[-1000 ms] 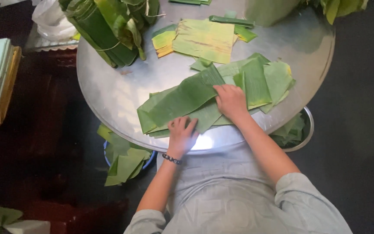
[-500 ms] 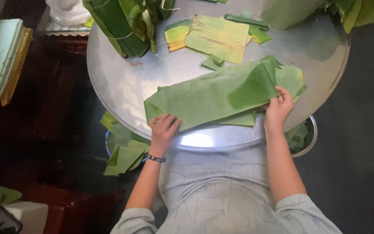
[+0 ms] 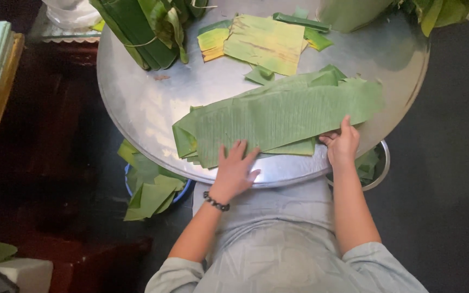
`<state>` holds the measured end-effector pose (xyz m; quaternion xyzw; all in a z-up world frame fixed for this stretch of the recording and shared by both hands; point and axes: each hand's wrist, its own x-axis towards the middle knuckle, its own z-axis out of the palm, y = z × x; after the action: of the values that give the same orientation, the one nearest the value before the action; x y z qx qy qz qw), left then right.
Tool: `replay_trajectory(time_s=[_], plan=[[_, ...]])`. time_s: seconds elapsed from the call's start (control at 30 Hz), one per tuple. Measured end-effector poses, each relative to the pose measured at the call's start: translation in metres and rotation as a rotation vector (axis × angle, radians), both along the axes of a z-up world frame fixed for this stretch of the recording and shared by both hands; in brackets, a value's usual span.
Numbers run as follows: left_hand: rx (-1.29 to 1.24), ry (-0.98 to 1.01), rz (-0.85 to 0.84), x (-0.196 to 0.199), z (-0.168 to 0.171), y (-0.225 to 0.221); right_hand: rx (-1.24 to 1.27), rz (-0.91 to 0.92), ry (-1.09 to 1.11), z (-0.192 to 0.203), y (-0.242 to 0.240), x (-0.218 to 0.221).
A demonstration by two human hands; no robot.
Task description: The person is preparing banana leaves by sorting, aligning, and folding them on a round metal table.
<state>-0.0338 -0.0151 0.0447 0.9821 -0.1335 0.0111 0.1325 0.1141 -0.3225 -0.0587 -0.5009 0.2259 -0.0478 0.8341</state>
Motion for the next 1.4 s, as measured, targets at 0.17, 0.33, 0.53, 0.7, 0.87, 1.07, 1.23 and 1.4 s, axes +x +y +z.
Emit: replay_trajectory(time_s=[0.17,0.33,0.53,0.7,0.87,1.07,1.23,1.4], plan=[[-0.024,0.049,0.06,0.0,-0.013,-0.017,0.041,0.009,0.003,0.012,-0.005,-0.003],[-0.108,0.059,0.051,0.001,-0.03,0.003,-0.035,-0.011,-0.051,-0.021,-0.016,-0.001],[-0.071,0.037,0.057,-0.001,-0.032,0.028,-0.101,-0.047,-0.136,0.027,0.003,-0.011],[-0.004,0.079,0.026,-0.001,-0.032,0.037,-0.154,0.061,-0.195,0.024,0.016,-0.024],[-0.037,0.117,-0.029,0.006,-0.029,0.049,-0.606,0.451,-0.1,0.058,0.061,-0.053],[-0.046,0.143,-0.058,0.008,-0.022,0.056,-0.605,0.43,-0.042,0.033,0.086,-0.057],[0.021,0.138,-0.085,0.011,-0.022,0.055,-0.673,0.284,-0.04,0.037,0.127,-0.059],[0.087,0.113,-0.097,0.012,-0.028,0.052,-0.537,0.269,-0.177,0.026,0.134,-0.07]])
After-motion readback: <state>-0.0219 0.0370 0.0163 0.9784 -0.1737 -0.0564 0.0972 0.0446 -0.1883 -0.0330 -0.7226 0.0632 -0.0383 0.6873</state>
